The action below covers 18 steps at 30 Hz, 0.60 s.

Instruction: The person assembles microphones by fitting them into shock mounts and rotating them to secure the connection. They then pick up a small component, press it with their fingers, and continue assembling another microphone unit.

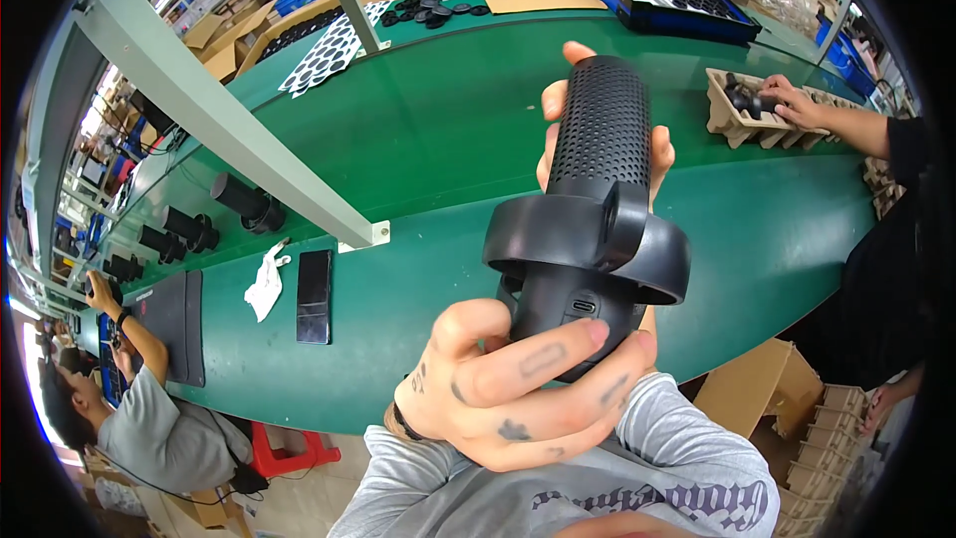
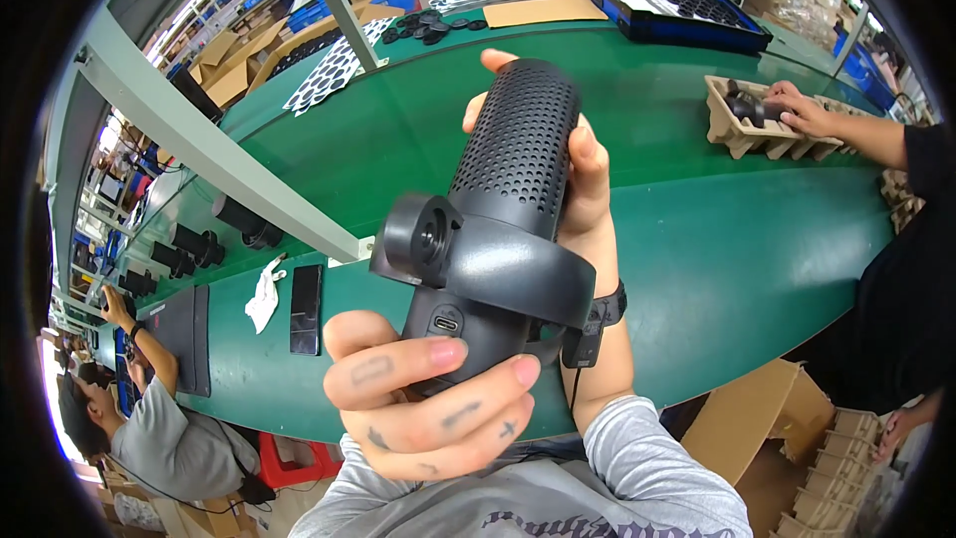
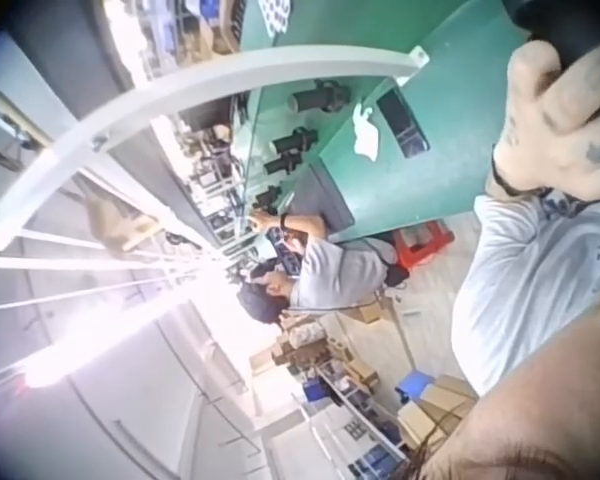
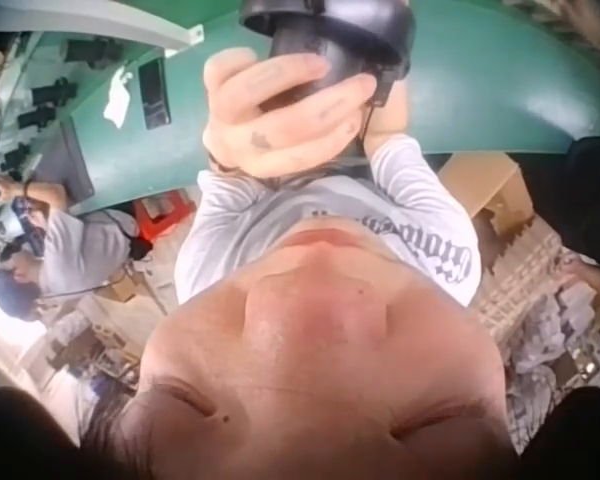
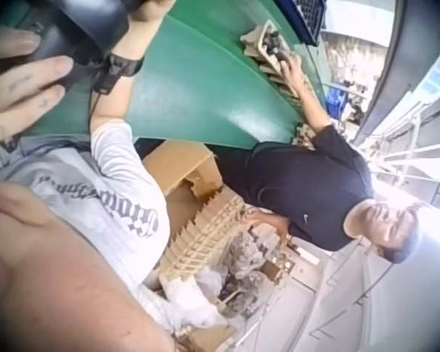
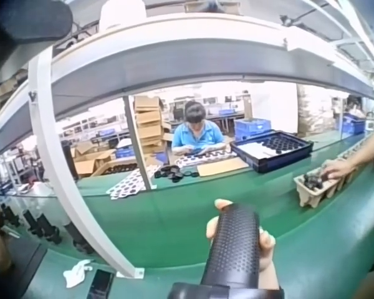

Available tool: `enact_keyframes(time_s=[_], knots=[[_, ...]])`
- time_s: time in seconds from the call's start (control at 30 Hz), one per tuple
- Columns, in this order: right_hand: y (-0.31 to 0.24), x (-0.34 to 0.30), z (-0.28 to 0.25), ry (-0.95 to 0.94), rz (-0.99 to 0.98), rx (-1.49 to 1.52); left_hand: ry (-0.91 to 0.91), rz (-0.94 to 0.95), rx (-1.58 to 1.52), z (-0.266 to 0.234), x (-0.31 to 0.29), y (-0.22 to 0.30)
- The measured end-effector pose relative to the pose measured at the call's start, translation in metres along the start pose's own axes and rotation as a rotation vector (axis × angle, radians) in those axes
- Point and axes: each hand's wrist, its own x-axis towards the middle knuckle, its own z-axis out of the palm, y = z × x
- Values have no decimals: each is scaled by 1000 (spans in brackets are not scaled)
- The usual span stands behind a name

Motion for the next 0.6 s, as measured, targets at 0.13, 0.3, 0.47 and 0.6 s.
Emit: enact_keyframes(time_s=[0.13, 0.3, 0.47, 0.6], knots=[[-29, 2, -2, -40, -161, -113, 92, 28, -167, -7, 2, -21], [-45, -9, 10, 142, -465, -719, -255, -870, -275, -12, -10, -32], [-51, -14, 26, 183, -475, -1019, -299, -813, -358, -1, -23, -53], [-51, -12, 31, 173, -427, -1018, -272, -869, -370, 1, -21, -56]])
